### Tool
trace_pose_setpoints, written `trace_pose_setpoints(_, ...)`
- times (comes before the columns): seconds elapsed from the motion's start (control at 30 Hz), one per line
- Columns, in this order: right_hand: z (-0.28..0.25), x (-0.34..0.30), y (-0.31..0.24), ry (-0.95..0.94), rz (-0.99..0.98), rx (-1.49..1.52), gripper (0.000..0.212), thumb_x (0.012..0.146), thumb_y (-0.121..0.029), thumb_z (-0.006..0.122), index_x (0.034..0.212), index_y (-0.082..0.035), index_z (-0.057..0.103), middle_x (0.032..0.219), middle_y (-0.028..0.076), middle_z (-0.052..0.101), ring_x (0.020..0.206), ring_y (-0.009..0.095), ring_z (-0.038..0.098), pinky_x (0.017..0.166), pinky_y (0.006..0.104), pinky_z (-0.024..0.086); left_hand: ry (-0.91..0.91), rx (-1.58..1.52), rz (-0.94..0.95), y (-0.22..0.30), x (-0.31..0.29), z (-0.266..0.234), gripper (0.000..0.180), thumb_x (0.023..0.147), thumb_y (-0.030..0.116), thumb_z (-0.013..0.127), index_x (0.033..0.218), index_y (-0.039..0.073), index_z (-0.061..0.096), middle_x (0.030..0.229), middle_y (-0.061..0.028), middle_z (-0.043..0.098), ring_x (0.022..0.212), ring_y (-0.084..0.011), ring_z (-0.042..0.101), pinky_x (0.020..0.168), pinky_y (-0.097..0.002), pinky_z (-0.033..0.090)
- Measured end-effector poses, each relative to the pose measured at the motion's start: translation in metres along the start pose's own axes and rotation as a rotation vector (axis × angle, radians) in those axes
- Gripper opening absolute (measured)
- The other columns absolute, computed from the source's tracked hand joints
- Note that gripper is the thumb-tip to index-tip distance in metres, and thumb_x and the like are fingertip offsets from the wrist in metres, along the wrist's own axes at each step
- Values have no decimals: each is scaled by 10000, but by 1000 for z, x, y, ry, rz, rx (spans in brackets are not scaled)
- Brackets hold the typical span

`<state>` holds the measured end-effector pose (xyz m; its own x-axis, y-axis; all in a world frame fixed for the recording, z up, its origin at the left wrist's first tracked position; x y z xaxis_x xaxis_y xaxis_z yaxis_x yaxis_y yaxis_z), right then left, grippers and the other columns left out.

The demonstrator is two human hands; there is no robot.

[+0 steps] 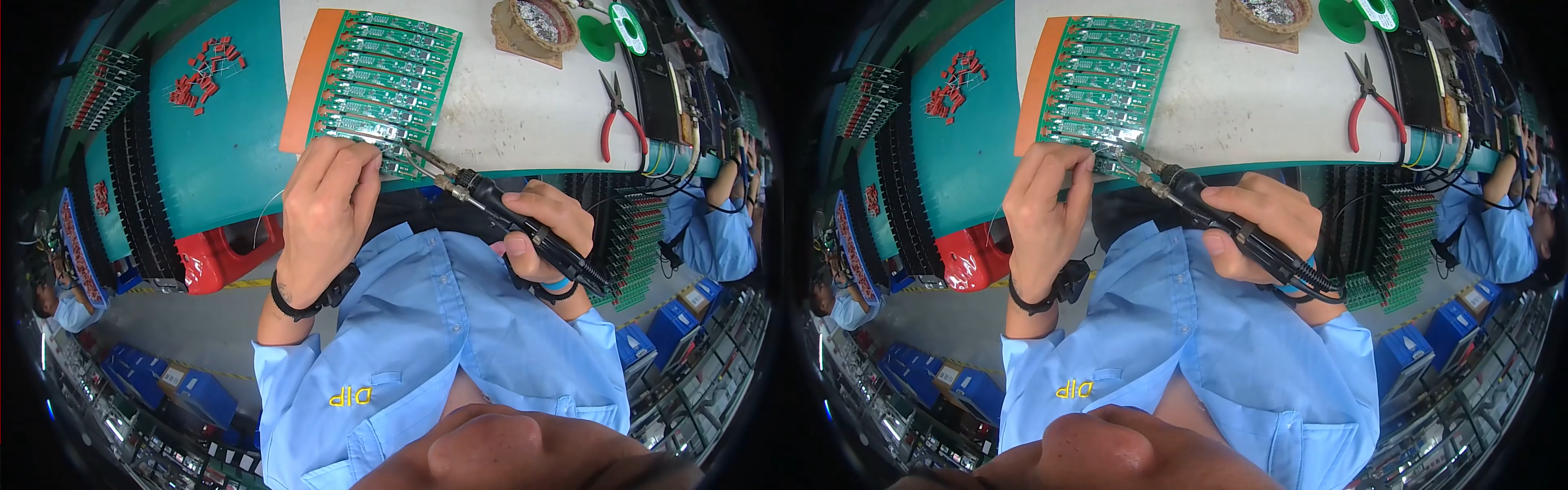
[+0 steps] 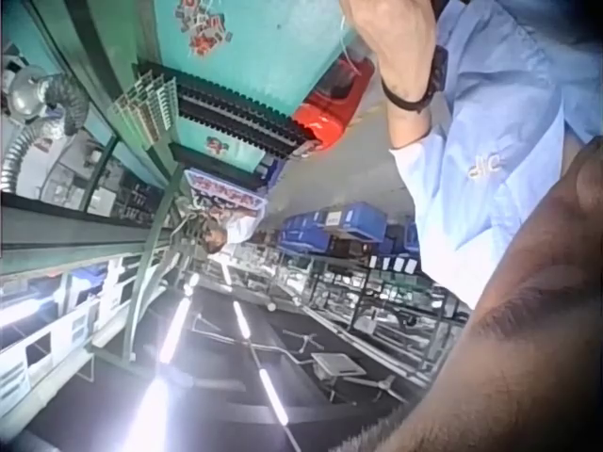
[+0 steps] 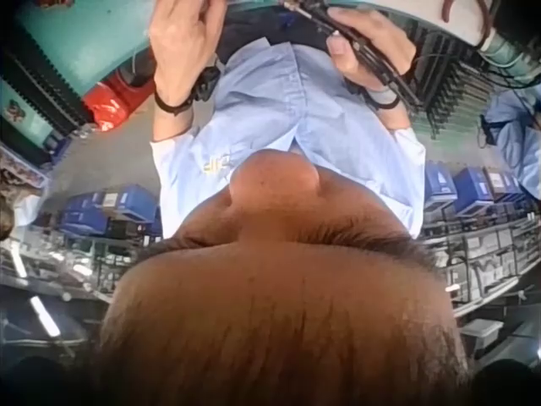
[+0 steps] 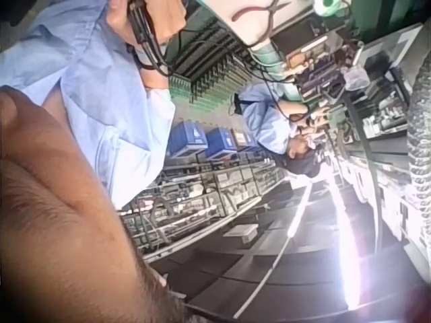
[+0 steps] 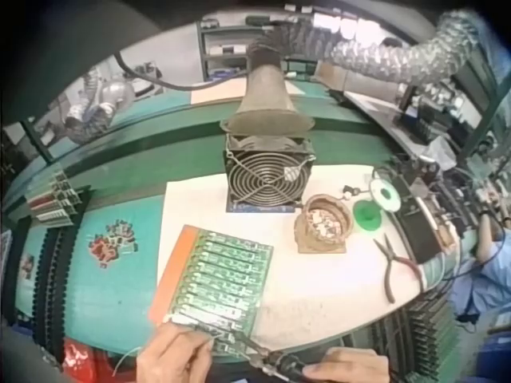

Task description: The person solders components onto a circuit board using a soldering iron and wire, then briefly presses a metal plate against the board. After setting the plate aside, they continue soldering more points on the board before placing it onto a rack.

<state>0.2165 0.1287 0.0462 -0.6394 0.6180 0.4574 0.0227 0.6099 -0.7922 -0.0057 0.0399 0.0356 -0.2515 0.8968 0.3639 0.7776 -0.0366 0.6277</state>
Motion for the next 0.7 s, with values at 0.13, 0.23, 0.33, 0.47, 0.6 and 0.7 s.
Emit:
trace_pose_setpoints(0.13,0,2,-2,-29,-28,11,321,885,-196,772,1093,34,686,712,123,640,595,246,627,551,322,509,-20,-4,19,1,3,0,163,801,-76,729,936,-4,672,894,-126,641,805,-318,644,700,-404,522)
trace_pose_setpoints(0.23,0,3,-2,-23,-40,16,319,885,-193,771,1091,34,686,712,124,640,596,246,627,551,321,509,-3,5,26,3,3,-5,158,809,-79,721,936,-4,665,891,-126,642,794,-308,650,690,-393,527)
trace_pose_setpoints(0.33,0,3,-3,-18,-40,17,316,883,-188,769,1087,38,686,714,128,642,597,244,627,553,323,510,-1,-4,-28,3,5,-10,157,814,-81,718,937,-5,657,888,-124,643,785,-295,656,682,-381,529)
trace_pose_setpoints(0.47,-4,2,-3,-17,-30,12,318,879,-188,770,1081,42,686,716,134,645,597,243,626,553,323,511,35,18,-55,1,6,-16,151,824,-80,710,939,-4,647,885,-120,643,774,-278,661,673,-365,532)
trace_pose_setpoints(0.6,-9,2,-3,46,-49,-4,322,876,-207,768,1064,42,691,712,136,643,593,243,625,552,323,510,65,51,-61,-4,8,-21,144,835,-83,695,943,-1,645,886,-118,642,762,-266,657,663,-358,528)
trace_pose_setpoints(0.7,-9,1,0,56,-39,-18,327,873,-222,767,1049,44,695,716,138,650,592,240,625,553,323,511,64,38,-76,-6,9,-19,139,839,-82,689,942,1,647,890,-117,641,765,-268,650,668,-362,524)
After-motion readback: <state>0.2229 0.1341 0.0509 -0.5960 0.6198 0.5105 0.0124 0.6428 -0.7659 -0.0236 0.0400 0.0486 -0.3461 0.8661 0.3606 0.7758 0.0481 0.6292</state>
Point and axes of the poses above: each hand's wrist, its own x-axis towards the middle knuckle, its own z-axis out of the palm, y = z × x, the point moved 6 cm from there along x, towards the middle knuckle
